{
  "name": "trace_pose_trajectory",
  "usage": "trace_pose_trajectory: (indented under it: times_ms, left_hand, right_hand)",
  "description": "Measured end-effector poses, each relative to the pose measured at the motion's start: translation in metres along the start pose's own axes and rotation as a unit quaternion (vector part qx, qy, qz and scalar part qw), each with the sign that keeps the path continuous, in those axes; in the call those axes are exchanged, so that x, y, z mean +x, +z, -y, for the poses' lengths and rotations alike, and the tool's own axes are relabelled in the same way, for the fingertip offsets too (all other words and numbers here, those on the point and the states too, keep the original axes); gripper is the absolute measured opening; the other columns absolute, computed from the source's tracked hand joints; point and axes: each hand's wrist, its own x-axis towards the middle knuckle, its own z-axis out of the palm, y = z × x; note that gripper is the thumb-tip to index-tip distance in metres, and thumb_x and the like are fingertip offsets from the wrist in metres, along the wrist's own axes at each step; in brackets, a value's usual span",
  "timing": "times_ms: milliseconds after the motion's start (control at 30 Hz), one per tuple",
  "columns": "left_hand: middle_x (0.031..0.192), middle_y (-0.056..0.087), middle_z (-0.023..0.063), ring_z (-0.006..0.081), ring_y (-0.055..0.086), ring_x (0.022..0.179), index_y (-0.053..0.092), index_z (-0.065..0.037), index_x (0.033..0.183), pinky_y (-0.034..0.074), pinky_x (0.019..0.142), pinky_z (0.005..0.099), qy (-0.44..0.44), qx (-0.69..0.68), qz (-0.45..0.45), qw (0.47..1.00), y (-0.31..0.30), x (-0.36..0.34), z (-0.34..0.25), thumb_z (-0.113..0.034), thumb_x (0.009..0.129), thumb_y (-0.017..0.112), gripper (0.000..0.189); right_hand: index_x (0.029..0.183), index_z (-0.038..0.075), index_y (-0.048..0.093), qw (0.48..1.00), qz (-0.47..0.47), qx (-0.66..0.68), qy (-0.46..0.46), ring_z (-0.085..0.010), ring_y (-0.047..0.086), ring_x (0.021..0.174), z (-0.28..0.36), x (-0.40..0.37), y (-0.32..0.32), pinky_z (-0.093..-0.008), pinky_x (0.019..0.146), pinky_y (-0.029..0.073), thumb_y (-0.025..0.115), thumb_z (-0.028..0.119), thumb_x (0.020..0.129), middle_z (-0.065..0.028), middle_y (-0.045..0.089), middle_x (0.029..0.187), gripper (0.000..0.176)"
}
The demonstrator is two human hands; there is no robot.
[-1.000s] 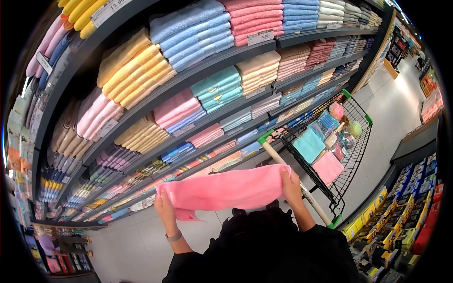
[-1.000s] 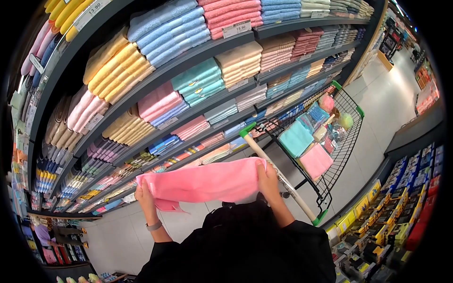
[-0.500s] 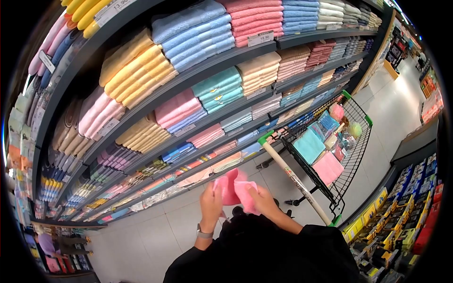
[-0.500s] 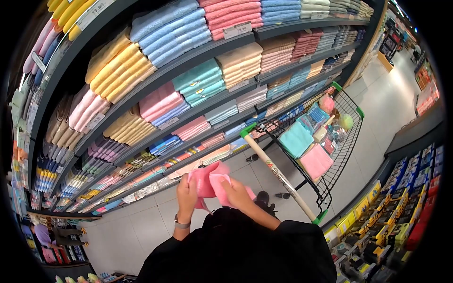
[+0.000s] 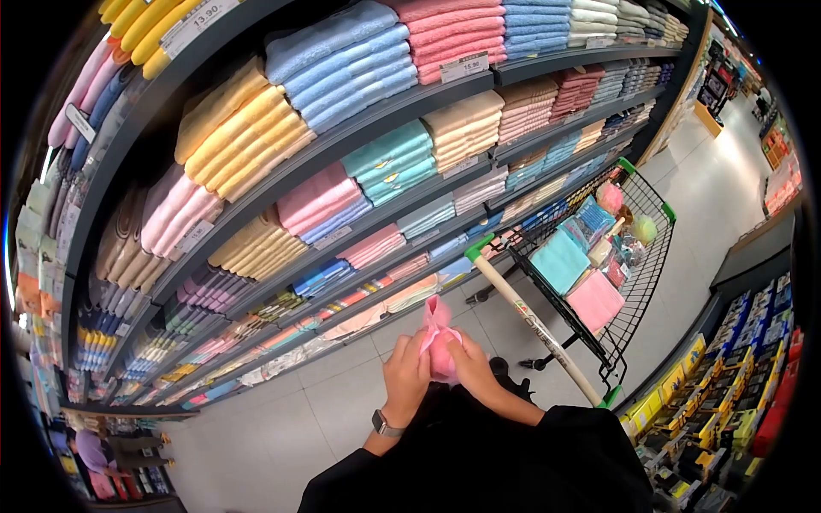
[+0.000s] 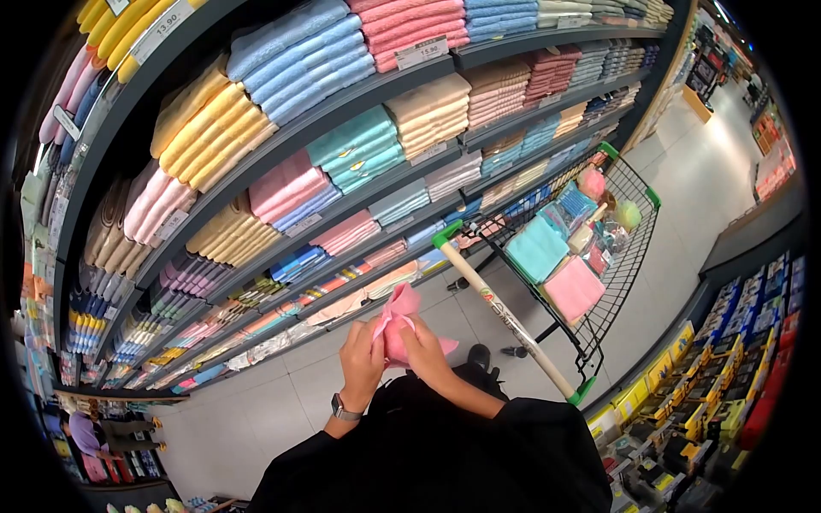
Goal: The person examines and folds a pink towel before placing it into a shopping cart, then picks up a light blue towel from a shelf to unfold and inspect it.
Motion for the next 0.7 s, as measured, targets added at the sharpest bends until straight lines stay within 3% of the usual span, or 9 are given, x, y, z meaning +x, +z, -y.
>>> trace_pose_trajectory:
  times_ms: [200, 300, 400, 500, 600, 700]
  left_hand:
    - [0.085, 0.057, 0.0109, 0.0291, 0.06, 0.068, 0.063, -0.005, 0.111, 0.048, 0.057, 0.0364, 0.023, -0.001, -0.004, 1.0, 0.007, -0.003, -0.001, -0.003, 0.082, 0.058, 0.03]
    - [0.085, 0.057, 0.0105, 0.0283, 0.06, 0.068, 0.063, -0.004, 0.112, 0.048, 0.057, 0.0359, 0.027, 0.005, 0.006, 1.0, 0.008, -0.005, 0.0, -0.004, 0.082, 0.059, 0.03]
    - [0.085, 0.058, 0.01, 0.0274, 0.06, 0.068, 0.063, -0.004, 0.111, 0.049, 0.057, 0.0354, 0.036, 0.016, 0.013, 0.999, 0.009, -0.005, -0.003, -0.004, 0.082, 0.059, 0.029]
    - [0.086, 0.059, 0.0097, 0.0268, 0.06, 0.069, 0.063, -0.004, 0.112, 0.049, 0.057, 0.0349, 0.037, 0.026, 0.023, 0.999, 0.009, -0.005, -0.008, -0.004, 0.082, 0.06, 0.03]
    - [0.087, 0.059, 0.0095, 0.0266, 0.061, 0.069, 0.063, -0.003, 0.112, 0.049, 0.057, 0.0346, 0.044, 0.024, 0.023, 0.998, 0.011, -0.005, -0.011, -0.005, 0.083, 0.06, 0.03]
    - [0.089, 0.06, 0.0097, 0.0266, 0.061, 0.07, 0.062, -0.002, 0.113, 0.049, 0.056, 0.0347, 0.05, 0.022, 0.023, 0.998, 0.013, -0.005, -0.013, -0.005, 0.083, 0.06, 0.03]
  right_hand:
    - [0.112, 0.001, 0.055, 0.999, 0.035, -0.01, -0.028, -0.0102, 0.05, 0.094, 0.003, -0.001, 0.002, -0.0238, 0.084, 0.04, 0.04, 0.02, 0.101, -0.0042, 0.057, 0.101, 0.027]
    - [0.108, -0.002, 0.055, 1.0, 0.023, 0.013, 0.014, -0.0172, 0.052, 0.096, 0.007, -0.002, 0.003, -0.0277, 0.087, 0.04, 0.04, 0.016, 0.099, -0.0091, 0.056, 0.101, 0.025]
    - [0.113, 0.001, 0.054, 1.0, 0.022, 0.007, -0.005, -0.0096, 0.049, 0.095, 0.004, -0.003, 0.002, -0.0231, 0.086, 0.04, 0.039, 0.021, 0.102, -0.0028, 0.056, 0.102, 0.028]
    - [0.112, 0.001, 0.054, 1.0, 0.024, 0.015, 0.004, -0.0086, 0.049, 0.092, -0.001, -0.003, 0.001, -0.0226, 0.083, 0.04, 0.038, 0.022, 0.102, -0.0013, 0.055, 0.099, 0.028]
    - [0.109, 0.0, 0.053, 0.998, 0.023, 0.054, 0.011, -0.0133, 0.05, 0.091, -0.005, -0.004, 0.002, -0.0254, 0.083, 0.041, 0.037, 0.021, 0.102, -0.0055, 0.054, 0.099, 0.027]
    - [0.11, 0.001, 0.051, 0.989, 0.044, 0.115, 0.076, -0.0118, 0.05, 0.089, -0.003, -0.007, -0.001, -0.0244, 0.081, 0.041, 0.039, 0.022, 0.102, -0.0046, 0.054, 0.099, 0.026]
